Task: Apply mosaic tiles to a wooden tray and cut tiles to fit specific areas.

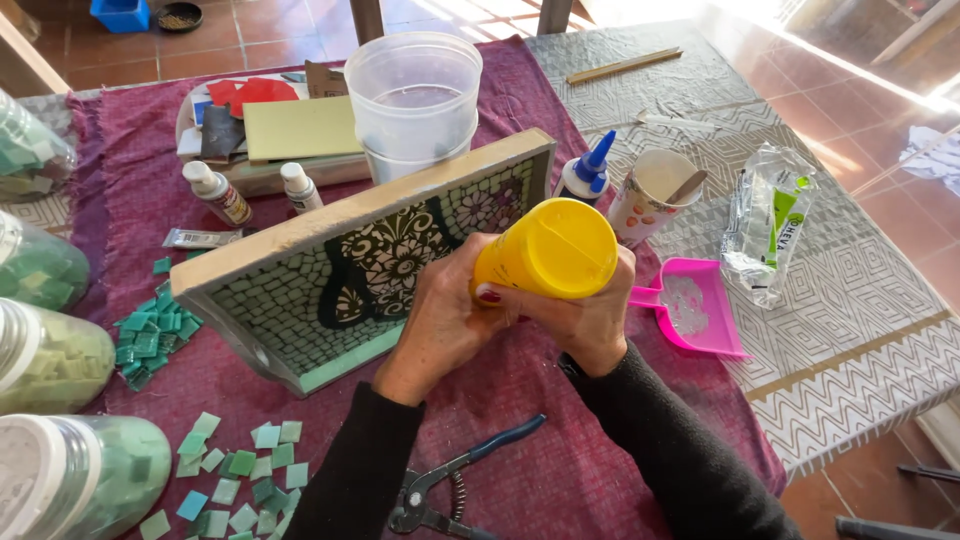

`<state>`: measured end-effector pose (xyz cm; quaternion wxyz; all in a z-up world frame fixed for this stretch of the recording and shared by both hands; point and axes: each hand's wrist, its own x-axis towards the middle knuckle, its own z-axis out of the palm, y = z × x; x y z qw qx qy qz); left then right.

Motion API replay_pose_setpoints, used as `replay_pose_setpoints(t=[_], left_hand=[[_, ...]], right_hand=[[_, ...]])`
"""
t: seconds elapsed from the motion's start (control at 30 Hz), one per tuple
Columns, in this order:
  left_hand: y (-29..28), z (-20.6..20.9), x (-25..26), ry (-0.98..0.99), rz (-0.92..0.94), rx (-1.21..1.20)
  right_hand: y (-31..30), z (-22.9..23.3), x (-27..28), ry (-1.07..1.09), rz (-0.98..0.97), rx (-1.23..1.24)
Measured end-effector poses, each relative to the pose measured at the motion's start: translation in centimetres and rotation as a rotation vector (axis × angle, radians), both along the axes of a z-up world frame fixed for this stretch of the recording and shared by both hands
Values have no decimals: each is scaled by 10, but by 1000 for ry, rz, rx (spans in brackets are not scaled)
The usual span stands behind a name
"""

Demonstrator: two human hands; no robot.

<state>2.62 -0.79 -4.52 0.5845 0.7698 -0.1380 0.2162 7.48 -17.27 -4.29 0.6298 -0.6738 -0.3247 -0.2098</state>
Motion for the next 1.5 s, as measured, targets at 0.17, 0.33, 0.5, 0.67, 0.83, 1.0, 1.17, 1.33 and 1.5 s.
replay_pose_setpoints(t=[0.17,0.33,0.5,0.67,0.83,1.0,1.17,1.33,1.5], left_hand=[[0,1,-2,-5,7,21],[1,2,0,3,-9,22],[4,2,0,8,-22,47],[4,3,-1,10,-22,60],[4,1,0,26,-25,50],[4,-2,1,21,-36,39],[2,7,-2,-1,-102,74],[3,25,-11,-53,-177,99],[6,14,-7,-92,-142,185]], right_hand=[[1,-3,-4,27,-21,7],[3,0,-4,17,-60,-2],[4,-2,-7,30,-104,-10],[2,-6,-4,40,-108,11],[1,-11,-3,55,-103,19],[0,-18,1,26,-108,20],[-1,-5,-5,13,-118,5],[-8,24,-16,-19,12,-177],[-26,40,-17,65,158,-313]])
